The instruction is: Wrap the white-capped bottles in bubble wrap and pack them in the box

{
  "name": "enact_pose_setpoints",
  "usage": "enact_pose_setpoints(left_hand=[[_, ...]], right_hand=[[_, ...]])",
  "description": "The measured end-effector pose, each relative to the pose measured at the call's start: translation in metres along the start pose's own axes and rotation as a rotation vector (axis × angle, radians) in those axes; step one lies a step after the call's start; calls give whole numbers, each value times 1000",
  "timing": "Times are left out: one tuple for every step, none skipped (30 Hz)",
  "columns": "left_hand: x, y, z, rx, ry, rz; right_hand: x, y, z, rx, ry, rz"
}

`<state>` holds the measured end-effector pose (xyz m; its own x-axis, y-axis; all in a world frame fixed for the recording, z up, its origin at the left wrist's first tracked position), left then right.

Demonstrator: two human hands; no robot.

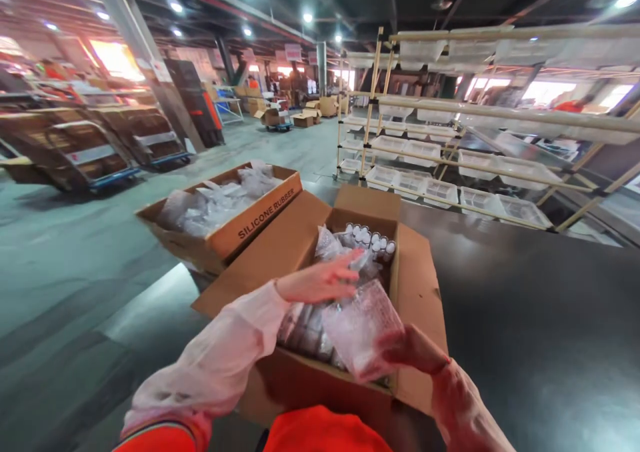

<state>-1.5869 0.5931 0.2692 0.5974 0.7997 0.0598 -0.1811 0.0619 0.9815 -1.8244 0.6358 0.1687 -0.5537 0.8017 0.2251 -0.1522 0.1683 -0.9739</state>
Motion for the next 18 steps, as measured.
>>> enact_pose_setpoints(left_hand=[[5, -2, 16, 66, 205, -83], [10, -11, 24, 139, 342, -144], [12, -24, 23, 208, 384, -166], [11, -40, 13, 264, 319, -143], [9, -57, -5, 319, 172, -100], [6, -73, -27, 359, 9, -46], [3, -88, -44, 390, -22, -7], [0, -100, -56, 391, 14, 19], [-2, -109, -65, 382, 82, 41], [-3, -114, -69, 360, 169, 52], [-2, -116, -70, 325, 225, 54], [-1, -115, -70, 288, 234, 44], [1, -111, -69, 245, 199, 11], [3, -105, -68, 182, 144, -49], [6, -98, -66, 102, 94, -122], [8, -92, -65, 18, 63, -195], [9, -88, -63, -59, 62, -250], [8, -85, -61, -120, 92, -277]], right_hand=[[0, 6, 0, -14, 46, 7], [-1, 10, 1, -43, 102, 14], [-1, 12, 2, -85, 148, 23], [-2, 13, 1, -131, 177, 33], [-4, 11, -2, -170, 184, 45], [-5, 8, -6, -199, 178, 56], [-6, 5, -12, -218, 146, 61], [-6, 1, -18, -232, 109, 70], [-6, -3, -24, -229, 90, 85], [-5, -6, -28, -213, 102, 108], [-3, -7, -31, -190, 142, 135], [-1, -6, -31, -172, 212, 155], [2, -3, -30, -168, 302, 154], [4, 2, -28, -188, 387, 120], [5, 9, -26, -233, 435, 51], [5, 16, -26, -292, 449, -38], [5, 20, -27, -344, 435, -113], [4, 22, -27, -374, 393, -147]])
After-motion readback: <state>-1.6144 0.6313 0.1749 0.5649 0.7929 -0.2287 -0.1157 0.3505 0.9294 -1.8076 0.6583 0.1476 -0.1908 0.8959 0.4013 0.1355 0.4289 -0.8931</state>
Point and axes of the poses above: each hand's wrist, its own x-axis away from the middle knuckle, its own z-axis out of the back of the hand, y = z × x, the point moved 4 cm from there along -x, towards the middle knuckle, and after that the axes turned 8 degrees about -x, right-handed, at the moved point
